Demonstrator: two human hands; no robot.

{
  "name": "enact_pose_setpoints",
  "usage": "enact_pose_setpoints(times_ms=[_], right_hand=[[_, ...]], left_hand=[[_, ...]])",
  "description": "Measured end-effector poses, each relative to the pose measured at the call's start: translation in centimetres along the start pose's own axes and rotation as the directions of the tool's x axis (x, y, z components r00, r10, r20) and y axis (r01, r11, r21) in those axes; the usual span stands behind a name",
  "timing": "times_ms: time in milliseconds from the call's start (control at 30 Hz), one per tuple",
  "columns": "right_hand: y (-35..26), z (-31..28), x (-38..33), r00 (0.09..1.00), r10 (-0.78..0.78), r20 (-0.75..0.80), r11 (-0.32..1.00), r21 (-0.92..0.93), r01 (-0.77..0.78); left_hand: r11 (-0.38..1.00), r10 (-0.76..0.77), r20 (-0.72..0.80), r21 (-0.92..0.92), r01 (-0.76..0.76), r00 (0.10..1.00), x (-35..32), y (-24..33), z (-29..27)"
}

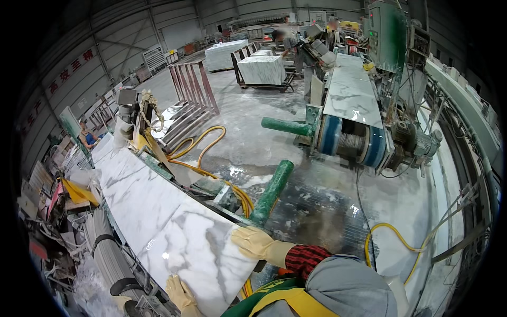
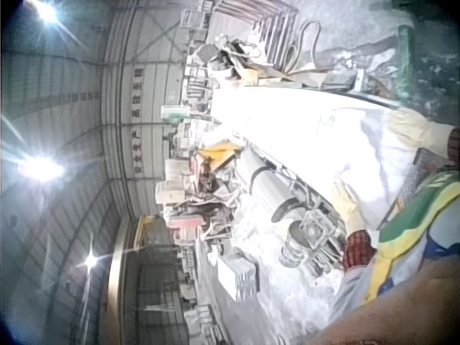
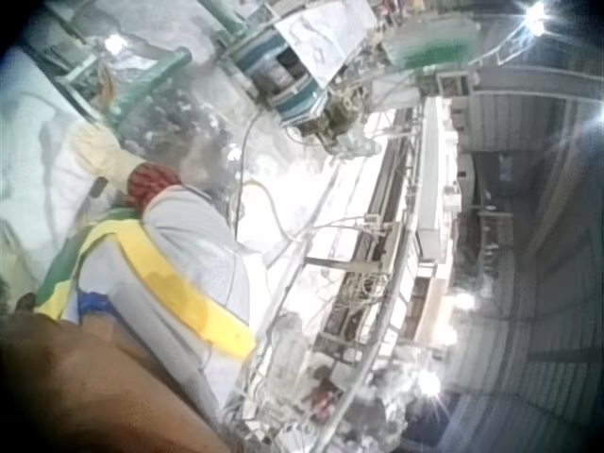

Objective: The person repeatedly feeds large white marble-like slabs through a conveyor-based polishing machine in a factory. They guide each slab with gloved hands, flip it over, and return it to the machine for another pass, continuing this cycle throughout the clip.

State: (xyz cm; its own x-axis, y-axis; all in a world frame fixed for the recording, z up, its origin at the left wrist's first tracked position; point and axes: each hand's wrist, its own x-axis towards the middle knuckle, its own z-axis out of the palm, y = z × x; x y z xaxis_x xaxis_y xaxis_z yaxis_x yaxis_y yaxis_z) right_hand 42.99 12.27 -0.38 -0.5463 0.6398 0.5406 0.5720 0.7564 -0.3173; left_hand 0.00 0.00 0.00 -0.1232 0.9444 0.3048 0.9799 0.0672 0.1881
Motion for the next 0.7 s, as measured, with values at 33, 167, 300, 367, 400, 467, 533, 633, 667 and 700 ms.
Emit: enact_pose_setpoints(times_ms=[33,167,300,367,400,467,533,633,667,700], right_hand=[[-0.1,0.2,0.0,1.0,0.004,-0.025,1.0,0.012,-0.004],[0.0,-0.3,0.2,0.999,0.019,-0.039,1.0,0.026,-0.018],[-0.7,-1.0,0.5,1.0,0.019,-0.004,0.999,0.032,-0.019],[-1.2,-1.7,0.4,1.0,0.015,-0.007,0.999,0.037,-0.014],[-1.2,-1.8,0.2,1.0,0.021,-0.004,0.999,0.037,-0.02],[-1.2,-1.8,0.0,1.0,0.028,0.004,0.999,0.041,-0.028],[-1.0,-1.8,-0.5,1.0,0.028,-0.001,1.0,0.01,-0.028],[-1.0,-1.5,-0.8,1.0,0.022,-0.02,1.0,0.005,-0.022],[-1.0,-1.5,-0.9,0.999,0.021,-0.028,1.0,0.008,-0.021],[-1.2,-1.7,-0.7,0.999,0.014,-0.033,1.0,0.014,-0.013]], left_hand=[[1.0,-0.007,0.014,0.007,0.007,1.0,0.0,-0.1,-0.1],[1.0,0.006,0.031,-0.006,-0.006,1.0,1.0,1.3,-1.5],[1.0,0.002,-0.012,-0.025,-0.002,1.0,0.1,0.4,-0.9],[1.0,-0.022,-0.018,-0.004,0.022,1.0,-0.6,0.1,-0.2],[1.0,-0.013,-0.031,-0.016,0.013,0.999,-0.7,0.1,0.1],[0.999,-0.001,-0.06,-0.037,-0.001,0.998,-1.0,0.1,0.5],[0.998,-0.002,-0.058,-0.055,-0.001,0.998,-0.7,0.8,0.1],[0.999,0.018,-0.039,-0.044,-0.02,0.999,-0.7,0.9,-0.4],[0.999,0.031,-0.03,-0.035,-0.032,0.999,-0.7,0.8,-0.4],[0.999,0.031,-0.038,-0.033,-0.033,0.999,-0.9,0.5,-0.3]])
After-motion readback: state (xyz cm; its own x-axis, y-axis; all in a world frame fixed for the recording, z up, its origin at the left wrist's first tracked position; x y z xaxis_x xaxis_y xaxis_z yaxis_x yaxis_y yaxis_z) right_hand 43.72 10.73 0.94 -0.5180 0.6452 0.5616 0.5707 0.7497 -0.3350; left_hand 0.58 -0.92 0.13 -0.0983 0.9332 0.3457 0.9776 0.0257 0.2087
